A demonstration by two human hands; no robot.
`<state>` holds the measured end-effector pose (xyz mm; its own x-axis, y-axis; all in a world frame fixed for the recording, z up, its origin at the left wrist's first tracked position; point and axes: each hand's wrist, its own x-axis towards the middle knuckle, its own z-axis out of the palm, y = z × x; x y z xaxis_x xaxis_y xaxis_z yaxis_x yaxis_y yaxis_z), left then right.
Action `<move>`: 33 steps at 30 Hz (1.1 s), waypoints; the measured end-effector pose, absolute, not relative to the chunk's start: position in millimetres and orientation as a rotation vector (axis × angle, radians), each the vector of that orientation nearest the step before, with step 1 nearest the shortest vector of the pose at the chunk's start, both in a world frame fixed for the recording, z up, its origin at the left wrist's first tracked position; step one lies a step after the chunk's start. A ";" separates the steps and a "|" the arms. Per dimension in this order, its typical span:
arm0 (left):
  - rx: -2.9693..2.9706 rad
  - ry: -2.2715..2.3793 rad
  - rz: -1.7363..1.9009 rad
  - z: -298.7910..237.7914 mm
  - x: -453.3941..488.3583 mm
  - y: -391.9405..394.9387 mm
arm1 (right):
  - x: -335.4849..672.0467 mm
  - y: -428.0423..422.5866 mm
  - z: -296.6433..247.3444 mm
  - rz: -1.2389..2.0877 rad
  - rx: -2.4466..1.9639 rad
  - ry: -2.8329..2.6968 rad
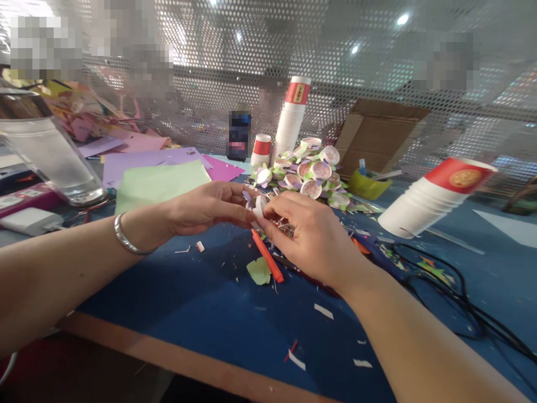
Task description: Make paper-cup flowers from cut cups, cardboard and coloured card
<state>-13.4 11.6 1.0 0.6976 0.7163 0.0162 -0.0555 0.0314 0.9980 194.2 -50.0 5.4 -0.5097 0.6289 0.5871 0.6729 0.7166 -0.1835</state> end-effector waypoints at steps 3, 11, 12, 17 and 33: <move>1.363 0.609 0.678 2.9 -13.0 10.7 | 195.1 -50.1 5.8 -0.058 -0.996 -2.279; 1.304 0.651 0.699 0.0 -10.0 9.0 | 193.5 -48.0 2.8 -0.023 -1.036 -2.282; 1.305 0.658 0.706 -0.7 -9.3 8.5 | 193.5 -47.9 2.2 -0.021 -1.044 -2.284; 1.288 0.720 0.723 -2.6 -5.7 5.8 | 193.9 -48.8 0.1 -0.043 -1.076 -2.290; 1.245 0.846 0.798 -0.9 1.1 -3.8 | 189.8 -48.4 -3.6 -0.042 -1.123 -2.308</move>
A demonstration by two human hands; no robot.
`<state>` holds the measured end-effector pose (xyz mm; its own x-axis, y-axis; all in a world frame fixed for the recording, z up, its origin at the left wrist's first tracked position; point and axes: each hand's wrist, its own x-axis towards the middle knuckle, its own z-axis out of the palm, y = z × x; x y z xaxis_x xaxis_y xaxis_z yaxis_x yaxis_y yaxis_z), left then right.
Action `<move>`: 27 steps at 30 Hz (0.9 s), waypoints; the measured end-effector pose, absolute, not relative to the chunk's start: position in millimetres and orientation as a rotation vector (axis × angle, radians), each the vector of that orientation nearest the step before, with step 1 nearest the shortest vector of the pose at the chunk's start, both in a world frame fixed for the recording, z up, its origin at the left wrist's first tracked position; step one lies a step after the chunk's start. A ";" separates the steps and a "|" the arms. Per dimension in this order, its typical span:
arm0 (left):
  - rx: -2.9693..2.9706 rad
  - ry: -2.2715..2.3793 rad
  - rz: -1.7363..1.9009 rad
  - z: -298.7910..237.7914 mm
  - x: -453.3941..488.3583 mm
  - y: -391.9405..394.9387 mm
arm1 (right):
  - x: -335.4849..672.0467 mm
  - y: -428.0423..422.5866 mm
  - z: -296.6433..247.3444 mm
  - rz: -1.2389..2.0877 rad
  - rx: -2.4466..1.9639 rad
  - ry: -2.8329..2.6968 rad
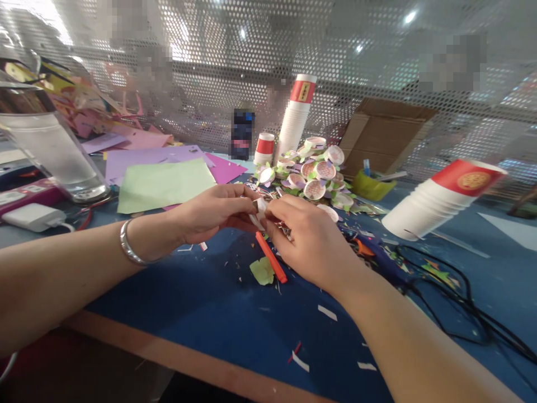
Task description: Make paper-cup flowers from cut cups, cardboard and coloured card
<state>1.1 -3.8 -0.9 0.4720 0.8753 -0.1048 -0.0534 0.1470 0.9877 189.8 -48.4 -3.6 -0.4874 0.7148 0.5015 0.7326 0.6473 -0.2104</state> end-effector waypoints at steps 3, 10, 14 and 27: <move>1.256 0.857 0.815 0.4 1.6 -5.7 | 188.6 -48.6 -3.0 -0.039 -1.116 -2.312; 1.260 0.870 0.816 2.7 1.5 -7.0 | 187.1 -50.2 -2.6 -0.059 -1.130 -2.319; 1.259 0.867 0.811 1.6 1.3 -6.6 | 186.2 -51.0 -3.0 -0.063 -1.133 -2.312; 1.248 0.859 0.789 0.2 3.1 -7.8 | 183.4 -50.9 -3.9 -0.070 -1.159 -2.296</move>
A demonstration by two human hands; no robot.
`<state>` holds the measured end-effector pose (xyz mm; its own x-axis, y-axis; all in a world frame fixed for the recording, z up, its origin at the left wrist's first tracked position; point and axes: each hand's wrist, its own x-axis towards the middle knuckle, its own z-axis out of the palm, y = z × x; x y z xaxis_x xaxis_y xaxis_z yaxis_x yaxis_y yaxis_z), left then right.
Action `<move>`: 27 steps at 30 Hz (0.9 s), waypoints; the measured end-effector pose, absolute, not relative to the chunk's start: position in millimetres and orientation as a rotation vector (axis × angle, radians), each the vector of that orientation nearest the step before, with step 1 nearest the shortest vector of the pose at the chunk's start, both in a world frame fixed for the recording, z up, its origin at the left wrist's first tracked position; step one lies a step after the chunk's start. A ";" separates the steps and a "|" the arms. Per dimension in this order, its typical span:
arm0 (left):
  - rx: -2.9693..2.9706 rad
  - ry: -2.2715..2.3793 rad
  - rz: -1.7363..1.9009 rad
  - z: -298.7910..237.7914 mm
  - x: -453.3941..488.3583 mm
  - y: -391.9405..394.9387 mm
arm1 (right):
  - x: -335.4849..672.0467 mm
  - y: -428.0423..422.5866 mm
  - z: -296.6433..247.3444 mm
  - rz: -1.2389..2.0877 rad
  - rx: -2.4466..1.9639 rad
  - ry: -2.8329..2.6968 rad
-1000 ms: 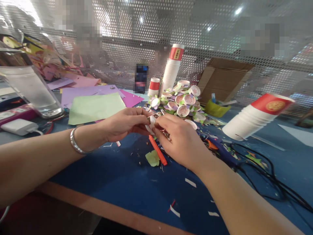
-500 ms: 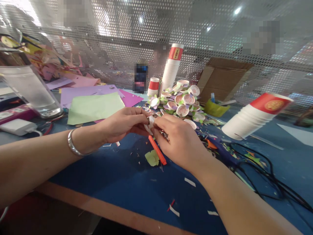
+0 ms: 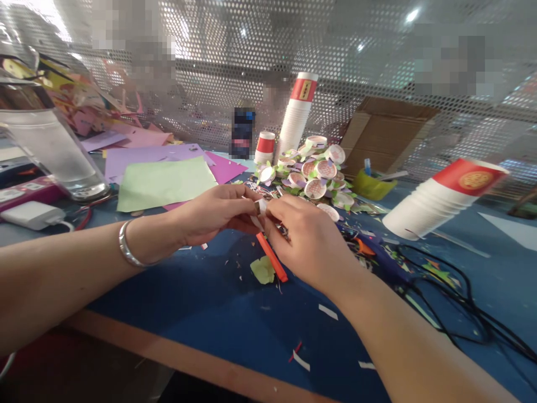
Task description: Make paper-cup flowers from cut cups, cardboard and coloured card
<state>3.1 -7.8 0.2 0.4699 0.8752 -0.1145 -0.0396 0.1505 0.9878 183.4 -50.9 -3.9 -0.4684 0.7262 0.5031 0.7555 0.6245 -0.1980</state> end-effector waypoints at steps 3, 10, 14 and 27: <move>1.259 0.863 0.793 -0.6 3.0 -7.6 | 182.7 -51.5 -4.0 -0.078 -1.146 -2.298; 1.282 0.861 0.796 -0.9 2.3 -7.8 | 182.6 -51.9 -4.3 -0.069 -1.130 -2.293; 1.295 0.876 0.796 -0.4 2.9 -8.5 | 182.9 -51.6 -4.4 -0.070 -1.133 -2.290; 1.277 0.791 0.874 0.5 3.4 -10.5 | 181.5 -54.2 -3.9 -0.241 -1.137 -2.344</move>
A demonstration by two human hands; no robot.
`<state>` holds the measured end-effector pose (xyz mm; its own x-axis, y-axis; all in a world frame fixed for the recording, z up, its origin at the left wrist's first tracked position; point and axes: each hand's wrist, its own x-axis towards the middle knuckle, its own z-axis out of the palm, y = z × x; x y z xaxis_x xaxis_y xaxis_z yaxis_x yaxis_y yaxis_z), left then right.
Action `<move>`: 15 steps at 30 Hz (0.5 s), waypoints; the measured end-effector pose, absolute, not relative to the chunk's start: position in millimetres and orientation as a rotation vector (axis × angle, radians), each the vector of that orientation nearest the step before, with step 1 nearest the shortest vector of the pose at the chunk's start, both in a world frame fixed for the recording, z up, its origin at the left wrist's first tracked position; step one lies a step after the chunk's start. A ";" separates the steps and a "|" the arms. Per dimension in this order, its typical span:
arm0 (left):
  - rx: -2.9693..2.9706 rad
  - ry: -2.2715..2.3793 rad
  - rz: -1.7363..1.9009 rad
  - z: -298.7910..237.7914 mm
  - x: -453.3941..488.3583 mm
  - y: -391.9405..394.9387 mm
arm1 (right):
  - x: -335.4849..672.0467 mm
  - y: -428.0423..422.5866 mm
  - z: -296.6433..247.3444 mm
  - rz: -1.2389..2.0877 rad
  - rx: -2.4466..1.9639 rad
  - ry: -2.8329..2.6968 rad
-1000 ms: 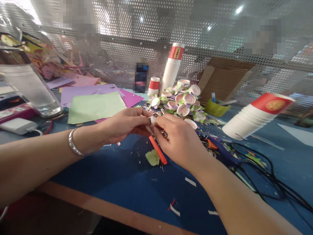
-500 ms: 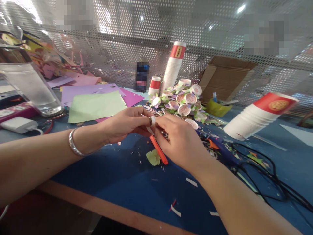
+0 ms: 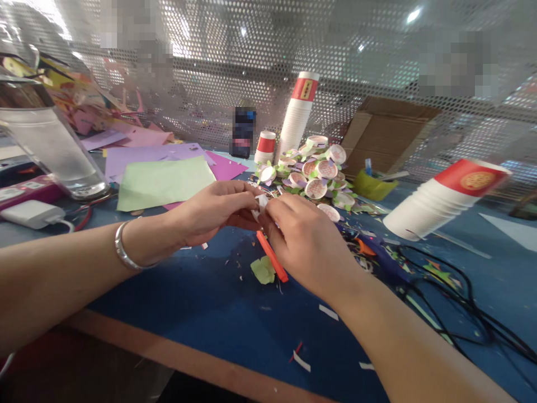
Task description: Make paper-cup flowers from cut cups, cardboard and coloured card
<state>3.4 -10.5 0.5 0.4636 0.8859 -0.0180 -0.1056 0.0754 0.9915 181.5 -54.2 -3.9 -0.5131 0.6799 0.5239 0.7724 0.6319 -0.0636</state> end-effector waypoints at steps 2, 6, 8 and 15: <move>1.305 0.778 0.894 0.4 3.4 -11.1 | 180.3 -55.3 -4.3 -0.351 -1.085 -2.369; 1.397 0.771 0.957 -3.7 2.1 -8.7 | 177.0 -57.3 -4.5 -0.526 -1.037 -2.383; 1.509 0.812 1.002 -7.3 0.3 -5.3 | 176.0 -57.5 -4.6 -0.517 -1.029 -2.377; 2.108 0.930 1.123 -9.2 -7.6 -1.6 | 179.9 -56.2 -2.9 -0.360 -1.041 -2.189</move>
